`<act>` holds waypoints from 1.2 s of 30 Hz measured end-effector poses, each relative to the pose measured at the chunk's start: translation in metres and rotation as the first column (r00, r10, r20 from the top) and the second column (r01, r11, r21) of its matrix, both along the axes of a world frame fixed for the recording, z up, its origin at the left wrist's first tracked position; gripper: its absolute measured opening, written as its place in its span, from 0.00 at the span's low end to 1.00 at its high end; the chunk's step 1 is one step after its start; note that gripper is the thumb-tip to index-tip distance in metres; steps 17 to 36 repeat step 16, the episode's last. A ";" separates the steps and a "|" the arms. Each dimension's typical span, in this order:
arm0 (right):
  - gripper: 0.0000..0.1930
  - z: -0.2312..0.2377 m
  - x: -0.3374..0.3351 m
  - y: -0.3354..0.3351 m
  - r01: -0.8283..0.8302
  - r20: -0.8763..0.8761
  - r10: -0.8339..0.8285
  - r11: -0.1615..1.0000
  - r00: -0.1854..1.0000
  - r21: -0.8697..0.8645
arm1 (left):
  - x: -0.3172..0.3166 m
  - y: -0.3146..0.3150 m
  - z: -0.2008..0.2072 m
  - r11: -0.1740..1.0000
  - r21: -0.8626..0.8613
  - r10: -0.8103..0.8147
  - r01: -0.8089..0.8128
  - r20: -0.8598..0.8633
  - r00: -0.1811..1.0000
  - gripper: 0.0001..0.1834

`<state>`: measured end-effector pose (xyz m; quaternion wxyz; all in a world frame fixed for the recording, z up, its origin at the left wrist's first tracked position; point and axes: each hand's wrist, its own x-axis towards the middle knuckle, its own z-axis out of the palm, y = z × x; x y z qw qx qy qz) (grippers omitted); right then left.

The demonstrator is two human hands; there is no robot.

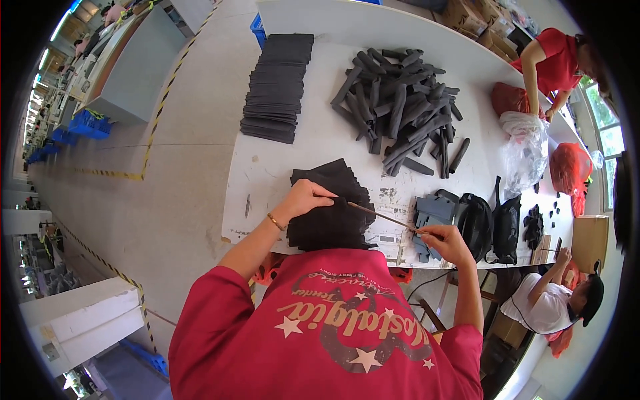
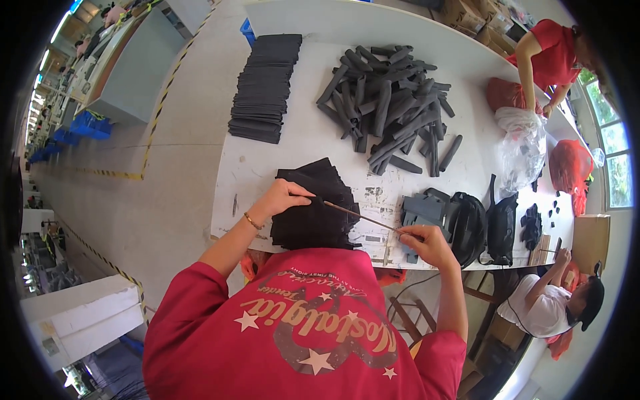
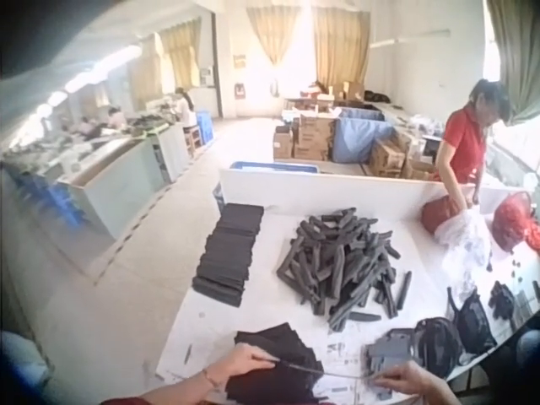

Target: Applying adhesive or liquid to black foam/fabric pieces using a wooden stick in an industrial assembly environment.

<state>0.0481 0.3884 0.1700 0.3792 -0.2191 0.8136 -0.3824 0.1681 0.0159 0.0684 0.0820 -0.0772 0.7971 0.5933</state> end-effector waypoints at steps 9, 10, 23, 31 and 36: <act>0.11 0.007 -0.005 -0.010 -0.033 -0.049 0.033 0.999 0.998 0.005 | -0.010 -0.006 0.014 0.998 -0.034 -0.064 0.061 -0.088 0.994 0.12; 0.11 0.009 -0.005 -0.010 -0.034 -0.049 0.034 0.999 0.998 0.006 | -0.010 -0.007 0.013 0.998 -0.026 -0.059 0.057 -0.067 0.996 0.12; 0.12 0.004 -0.006 -0.012 -0.053 -0.061 0.053 0.999 0.997 0.009 | -0.013 -0.005 0.026 0.992 -0.059 -0.118 0.115 -0.053 0.992 0.13; 0.12 0.004 -0.006 -0.012 -0.053 -0.061 0.053 0.999 0.997 0.009 | -0.013 -0.005 0.026 0.992 -0.059 -0.118 0.115 -0.053 0.992 0.13; 0.12 0.004 -0.006 -0.012 -0.053 -0.061 0.053 0.999 0.997 0.009 | -0.013 -0.005 0.026 0.992 -0.059 -0.118 0.115 -0.053 0.992 0.13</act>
